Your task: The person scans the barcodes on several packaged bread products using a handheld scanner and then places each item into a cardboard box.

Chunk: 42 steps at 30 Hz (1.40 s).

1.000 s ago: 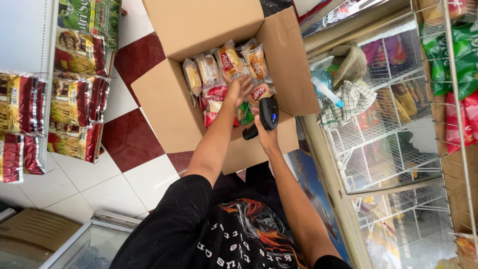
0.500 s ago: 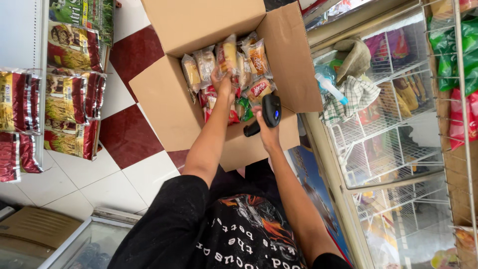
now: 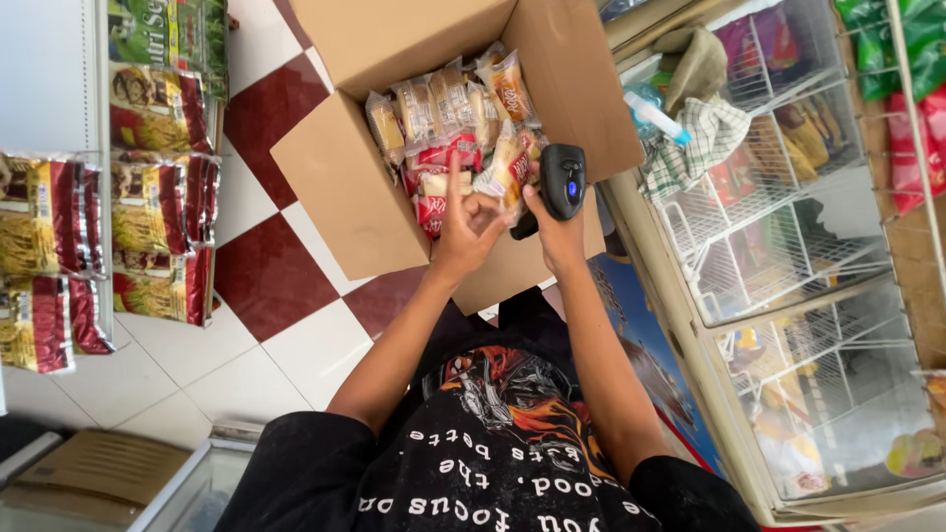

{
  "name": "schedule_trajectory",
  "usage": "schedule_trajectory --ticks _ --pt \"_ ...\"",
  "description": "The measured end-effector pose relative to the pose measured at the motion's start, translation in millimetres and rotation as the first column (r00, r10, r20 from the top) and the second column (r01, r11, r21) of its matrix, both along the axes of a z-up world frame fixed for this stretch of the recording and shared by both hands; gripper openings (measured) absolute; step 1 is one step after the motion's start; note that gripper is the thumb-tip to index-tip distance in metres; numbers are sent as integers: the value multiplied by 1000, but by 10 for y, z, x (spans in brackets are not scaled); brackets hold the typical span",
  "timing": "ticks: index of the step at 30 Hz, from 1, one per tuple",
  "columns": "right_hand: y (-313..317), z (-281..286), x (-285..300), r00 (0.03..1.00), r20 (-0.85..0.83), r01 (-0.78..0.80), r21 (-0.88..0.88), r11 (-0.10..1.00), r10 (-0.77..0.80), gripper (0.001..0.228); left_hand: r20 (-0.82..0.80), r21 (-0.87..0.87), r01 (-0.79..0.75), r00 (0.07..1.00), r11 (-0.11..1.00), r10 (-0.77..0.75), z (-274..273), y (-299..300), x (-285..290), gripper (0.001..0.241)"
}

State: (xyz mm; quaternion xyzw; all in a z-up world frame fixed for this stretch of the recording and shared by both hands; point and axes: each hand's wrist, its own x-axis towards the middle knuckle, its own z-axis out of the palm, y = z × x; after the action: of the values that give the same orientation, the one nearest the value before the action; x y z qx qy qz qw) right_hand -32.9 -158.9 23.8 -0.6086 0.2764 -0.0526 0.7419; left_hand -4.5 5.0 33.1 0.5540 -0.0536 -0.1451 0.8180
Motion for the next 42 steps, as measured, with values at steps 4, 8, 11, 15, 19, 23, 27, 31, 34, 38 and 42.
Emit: schedule_trajectory --ticks 4,8,11,15,19,23,27,31,34,38,42 --pt "79 328 -137 985 173 -5 128 992 -18 50 36 66 198 979 978 -201 253 56 -40 89" --pt "67 573 -286 967 241 44 184 982 -89 48 307 322 152 917 934 -255 573 12 13 58" --pt "47 686 -408 964 220 112 163 980 -147 47 399 316 220 851 923 -340 914 23 8 48" --pt "-127 816 -609 936 200 195 392 899 -290 41 391 539 281 751 794 -532 1255 10 -42 48" --pt "-303 865 -767 917 167 247 476 844 -363 41 665 662 60 414 747 -622 1370 -105 -122 50" --pt "-397 1004 -856 912 247 206 416 886 -329 53 720 653 71 251 754 -647 1451 -251 -202 52" --pt "-532 1227 -933 911 193 224 510 831 -364 56 790 434 155 408 887 -458 1560 -406 -341 41" --pt "-649 1370 -1022 902 205 232 511 828 -380 62 367 131 325 861 936 -351 1516 -670 -442 57" --pt "-685 1393 -1036 903 250 198 478 856 -348 66 146 -94 487 869 868 -472 1370 -767 -476 63" --pt "-894 1267 -1106 915 251 277 176 944 -316 58 244 80 462 850 883 -467 1197 -881 -466 58" --pt "-1058 1152 -1241 931 247 281 -9 960 -270 50 201 86 438 872 895 -446 1119 -1059 -472 59"
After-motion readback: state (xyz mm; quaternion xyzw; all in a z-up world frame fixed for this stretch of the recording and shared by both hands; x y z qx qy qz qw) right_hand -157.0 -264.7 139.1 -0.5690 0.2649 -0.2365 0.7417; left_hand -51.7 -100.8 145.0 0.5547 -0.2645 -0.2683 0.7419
